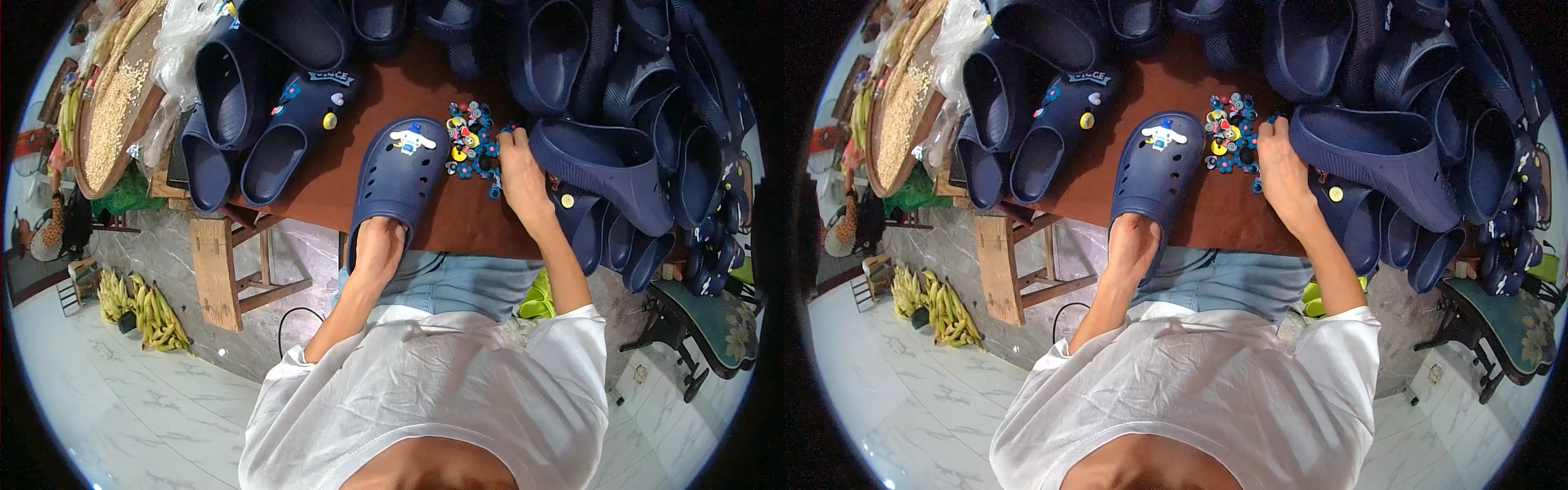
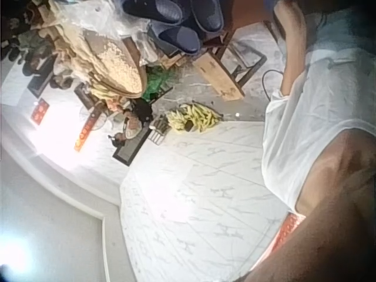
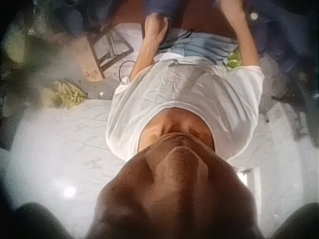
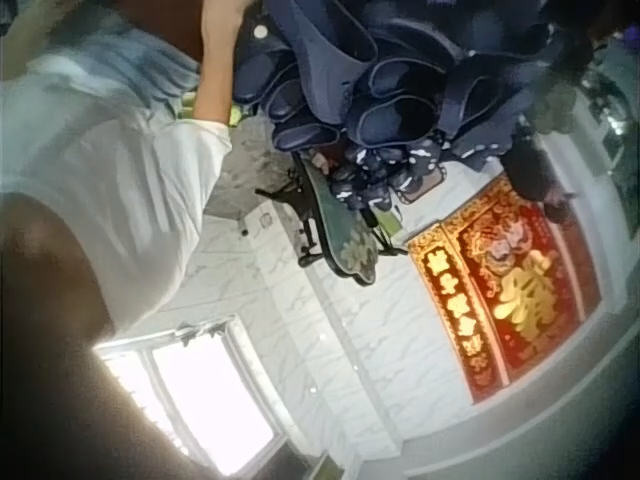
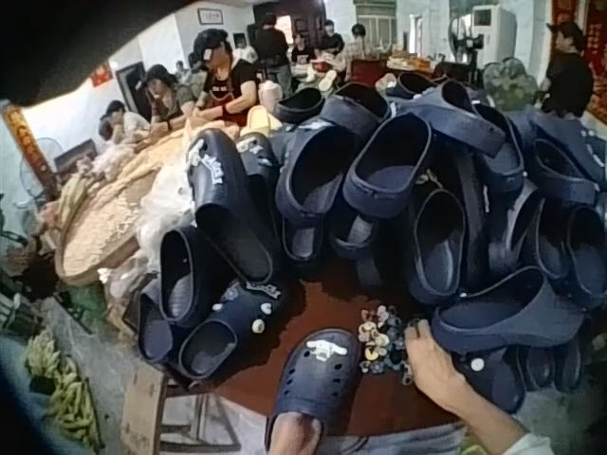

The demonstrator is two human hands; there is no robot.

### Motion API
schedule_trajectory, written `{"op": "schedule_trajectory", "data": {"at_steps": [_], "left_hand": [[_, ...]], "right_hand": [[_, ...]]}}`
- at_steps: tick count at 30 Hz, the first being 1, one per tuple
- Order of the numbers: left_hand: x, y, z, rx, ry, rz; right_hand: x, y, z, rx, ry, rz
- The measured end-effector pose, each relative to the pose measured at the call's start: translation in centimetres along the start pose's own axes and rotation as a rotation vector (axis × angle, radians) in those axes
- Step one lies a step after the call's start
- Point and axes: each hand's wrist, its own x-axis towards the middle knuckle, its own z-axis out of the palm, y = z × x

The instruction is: Manually inserting decorative charms into the holes of foam clogs.

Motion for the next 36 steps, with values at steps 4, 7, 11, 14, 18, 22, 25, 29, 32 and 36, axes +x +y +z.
{"op": "schedule_trajectory", "data": {"at_steps": [4, 7, 11, 14, 18, 22, 25, 29, 32, 36], "left_hand": [[0.2, 0.2, 0.1, -0.026, -0.009, 0.007], [0.1, 0.2, 0.1, -0.026, -0.025, 0.004], [0.3, 0.1, -0.5, -0.004, -0.057, -0.017], [0.3, 0.2, -0.6, -0.001, -0.062, 0.002], [-0.2, 0.2, 0.8, 0.019, 0.007, 0.04], [-0.4, 0.4, 0.7, 0.025, -0.057, 0.056], [-0.3, 0.2, 0.5, 0.041, -0.059, 0.065], [-0.9, 0.0, 0.7, 0.086, -0.105, 0.139], [-0.7, -0.3, 0.4, 0.124, -0.124, 0.166], [-0.8, -0.3, -0.4, 0.181, -0.136, 0.121]], "right_hand": [[-0.2, 0.2, 0.2, 0.032, -0.006, -0.027], [-1.1, -0.7, -0.2, 0.057, 0.088, -0.104], [-2.5, -2.4, -1.1, 0.148, 0.185, -0.082], [-3.8, -3.7, -1.4, 0.3, 0.272, -0.208], [-4.4, -6.2, -1.6, 0.814, 0.03, -0.298], [-3.9, -7.3, -0.7, 1.108, -0.222, -0.203], [-3.7, -6.6, 0.0, 1.285, -0.302, -0.031], [-3.2, -6.2, 0.3, 1.33, -0.325, -0.023], [-2.6, -5.8, 0.6, 1.438, -0.395, -0.001], [-1.6, -5.5, -0.6, 1.346, -0.506, 0.018]]}}
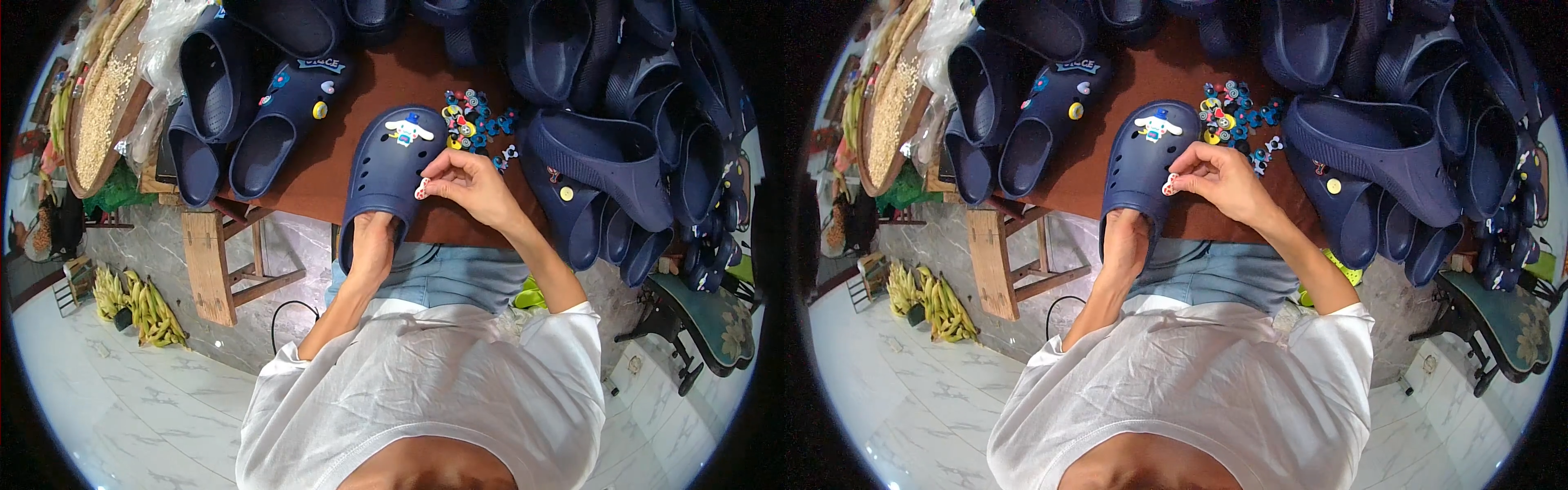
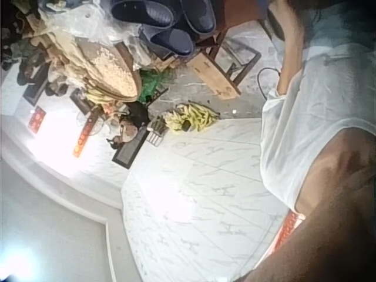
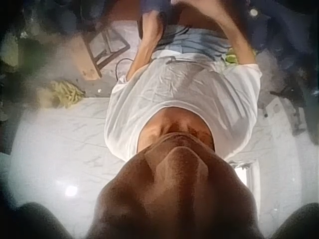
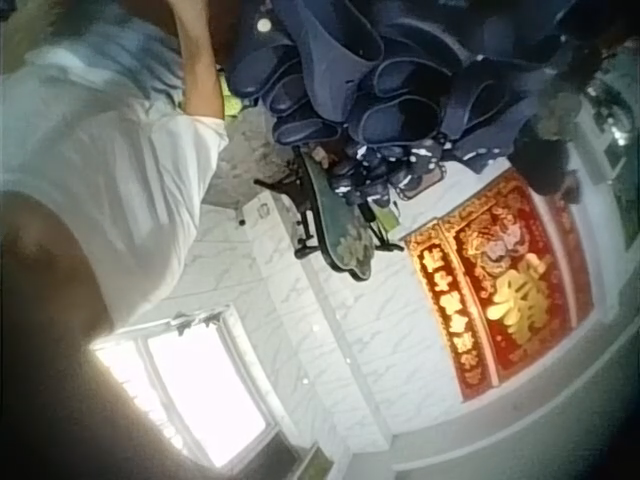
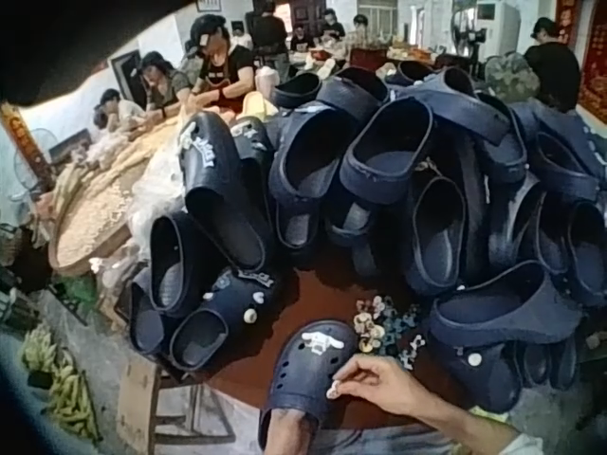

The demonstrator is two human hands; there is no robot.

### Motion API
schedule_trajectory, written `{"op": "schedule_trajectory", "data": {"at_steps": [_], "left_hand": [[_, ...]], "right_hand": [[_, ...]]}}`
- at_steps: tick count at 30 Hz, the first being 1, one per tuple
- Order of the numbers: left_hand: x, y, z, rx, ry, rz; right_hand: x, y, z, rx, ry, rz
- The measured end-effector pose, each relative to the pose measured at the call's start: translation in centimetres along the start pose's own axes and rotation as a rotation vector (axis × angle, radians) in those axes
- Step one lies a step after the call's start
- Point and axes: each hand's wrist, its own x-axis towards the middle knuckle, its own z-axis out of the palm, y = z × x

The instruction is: Manually inserting decorative charms into the holes of foam clogs.

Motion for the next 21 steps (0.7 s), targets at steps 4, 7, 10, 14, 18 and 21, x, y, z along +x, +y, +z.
{"op": "schedule_trajectory", "data": {"at_steps": [4, 7, 10, 14, 18, 21], "left_hand": [[-0.4, 0.2, 0.5, 0.002, 0.003, 0.01], [-0.3, 0.1, 0.2, -0.001, -0.015, 0.016], [-0.3, -0.3, 0.6, -0.019, -0.022, 0.043], [-0.4, 0.1, 1.2, -0.004, -0.032, 0.064], [-0.3, -0.1, 0.3, -0.015, 0.064, -0.013], [-0.3, 0.1, 0.6, -0.055, 0.014, 0.01]], "right_hand": [[0.4, -1.0, 0.0, -0.135, -0.002, 0.017], [0.6, -1.7, 0.2, -0.193, 0.006, -0.005], [0.7, -2.4, 0.2, -0.239, -0.054, -0.009], [0.8, -2.9, 0.6, -0.395, -0.035, 0.011], [0.6, -2.3, 1.3, -0.43, 0.021, -0.042], [0.4, -0.9, 1.8, -0.23, 0.108, -0.08]]}}
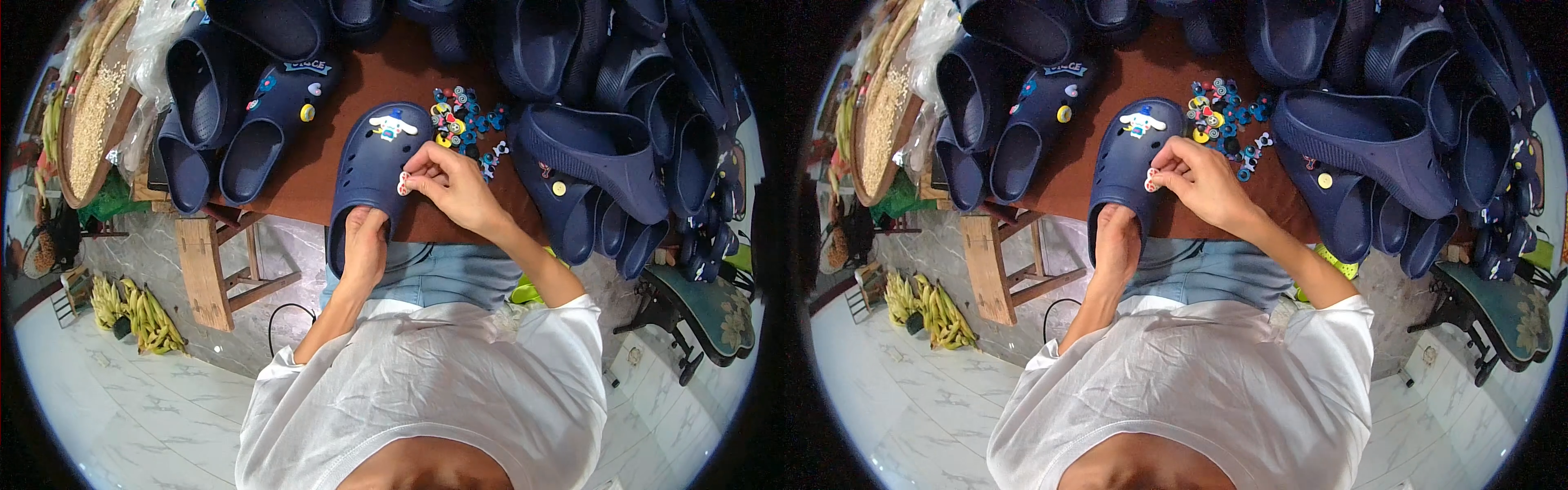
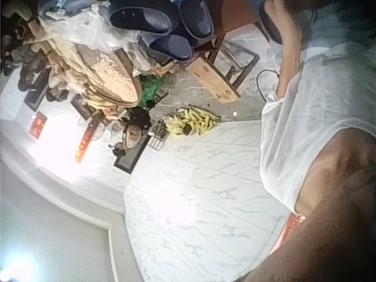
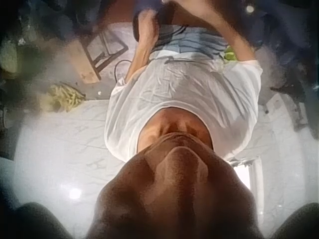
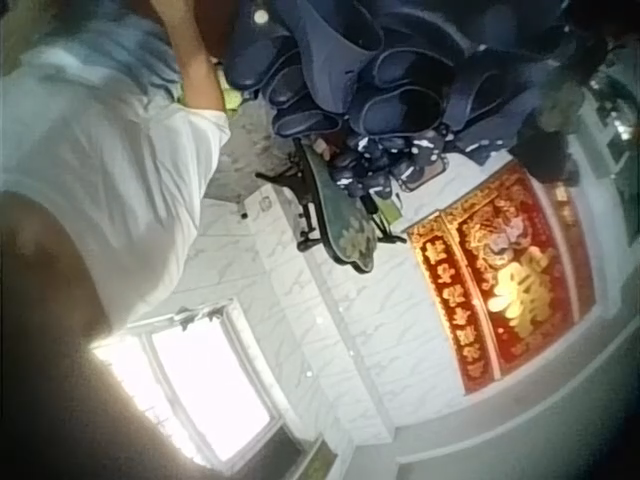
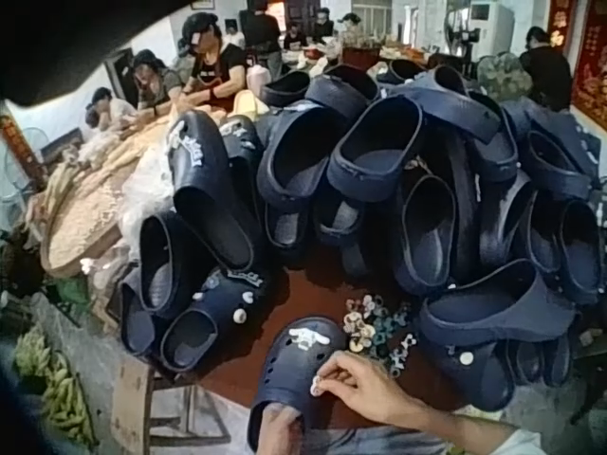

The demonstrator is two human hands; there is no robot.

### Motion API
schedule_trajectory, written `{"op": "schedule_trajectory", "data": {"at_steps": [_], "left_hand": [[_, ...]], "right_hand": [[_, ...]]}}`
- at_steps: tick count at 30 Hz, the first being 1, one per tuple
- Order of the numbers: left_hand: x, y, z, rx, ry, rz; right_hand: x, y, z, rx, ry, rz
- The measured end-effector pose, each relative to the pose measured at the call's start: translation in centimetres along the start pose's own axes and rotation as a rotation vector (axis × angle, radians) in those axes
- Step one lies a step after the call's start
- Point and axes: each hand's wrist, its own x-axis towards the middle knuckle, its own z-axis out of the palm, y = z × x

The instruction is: Manually inserting decorative charms into the holes of foam clogs.

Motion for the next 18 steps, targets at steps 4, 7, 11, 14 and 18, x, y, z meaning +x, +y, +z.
{"op": "schedule_trajectory", "data": {"at_steps": [4, 7, 11, 14, 18], "left_hand": [[0.0, 0.4, 0.1, -0.06, -0.045, 0.028], [-0.1, 0.2, -0.8, -0.049, -0.083, 0.013], [-0.2, -0.1, -1.7, -0.14, -0.144, 0.04], [-0.4, 0.3, -1.7, -0.146, -0.12, 0.014], [-0.8, 0.8, -0.1, -0.089, -0.071, 0.007]], "right_hand": [[-1.7, 3.5, 1.5, 0.085, 0.129, 0.006], [-3.1, 4.4, 2.1, 0.213, 0.233, -0.02], [-3.2, 3.8, 3.3, 0.208, 0.28, -0.059], [-2.6, 3.1, 4.2, 0.144, 0.303, -0.085], [-2.6, 3.2, 4.7, 0.149, 0.376, -0.1]]}}
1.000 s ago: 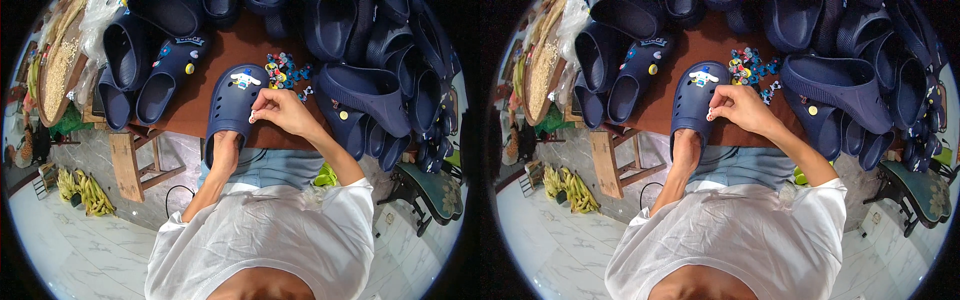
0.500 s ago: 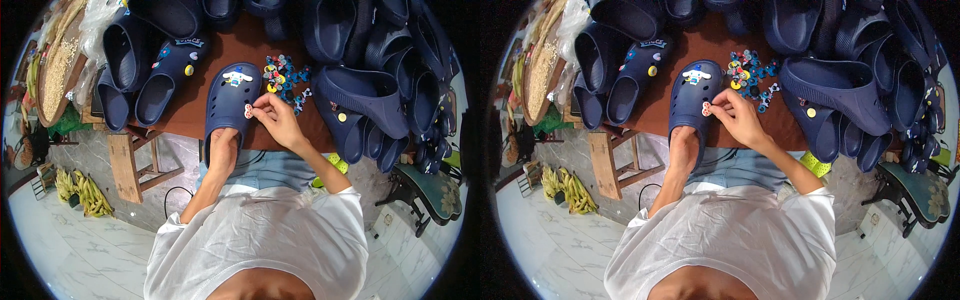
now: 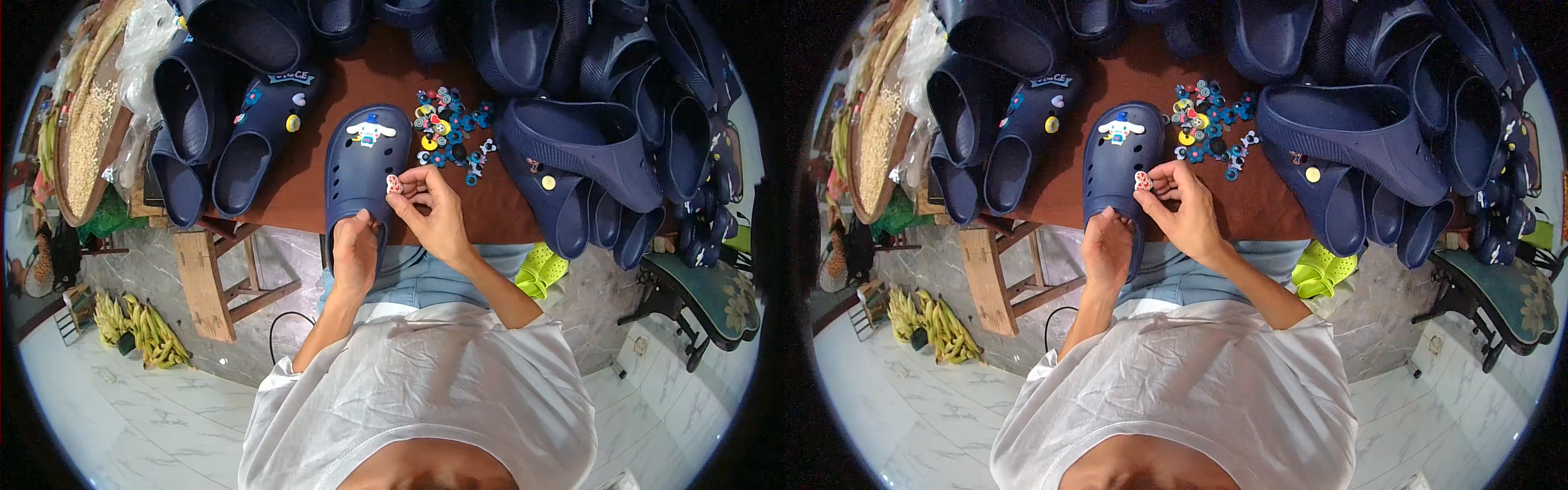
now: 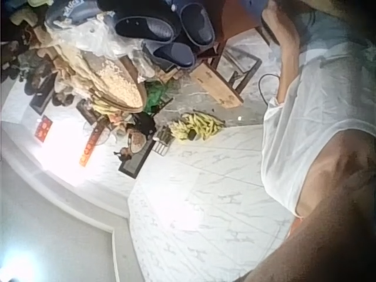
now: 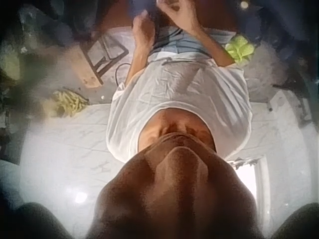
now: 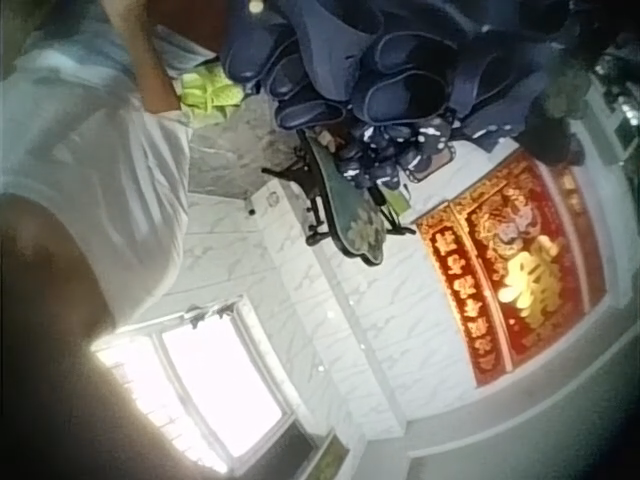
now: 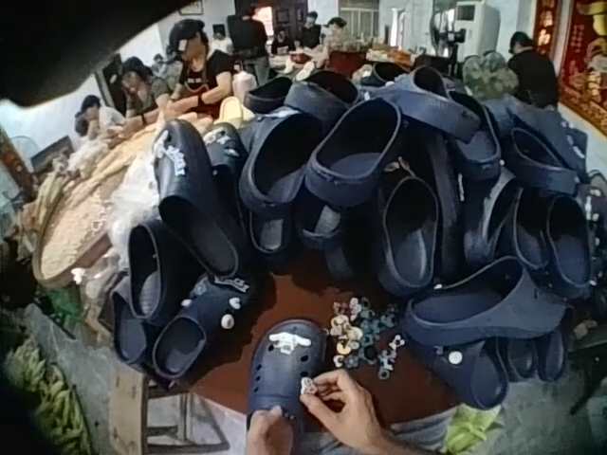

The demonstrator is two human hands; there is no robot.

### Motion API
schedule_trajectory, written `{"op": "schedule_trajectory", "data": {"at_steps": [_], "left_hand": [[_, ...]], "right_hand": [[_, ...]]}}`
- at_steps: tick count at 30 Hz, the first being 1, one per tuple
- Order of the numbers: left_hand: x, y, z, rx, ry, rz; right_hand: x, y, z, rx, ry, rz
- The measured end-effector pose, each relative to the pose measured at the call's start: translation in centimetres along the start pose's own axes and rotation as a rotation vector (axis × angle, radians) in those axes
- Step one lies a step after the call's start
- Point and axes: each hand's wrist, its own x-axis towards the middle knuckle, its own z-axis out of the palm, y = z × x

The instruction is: Manually inserting decorative charms into the holes of foam clogs.

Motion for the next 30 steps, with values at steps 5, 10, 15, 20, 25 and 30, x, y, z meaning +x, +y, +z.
{"op": "schedule_trajectory", "data": {"at_steps": [5, 10, 15, 20, 25, 30], "left_hand": [[0.0, -0.2, 0.0, 0.005, 0.016, 0.001], [0.0, -0.1, 0.0, 0.02, 0.013, 0.011], [0.1, -0.4, 0.1, 0.031, -0.007, 0.022], [0.0, -0.3, 0.3, 0.025, -0.006, 0.034], [0.1, -0.3, 0.1, 0.048, 0.008, 0.022], [0.1, 0.1, 0.0, 0.035, -0.017, 0.016]], "right_hand": [[-0.1, 0.0, -0.1, 0.008, -0.004, -0.037], [-0.2, -0.3, 0.2, -0.008, 0.011, -0.059], [-0.2, -0.2, 0.1, 0.016, 0.027, -0.047], [0.1, -0.4, -0.3, 0.039, -0.017, -0.055], [0.6, -1.0, -1.1, -0.065, -0.11, -0.095], [0.9, -0.9, -1.4, -0.113, -0.124, -0.124]]}}
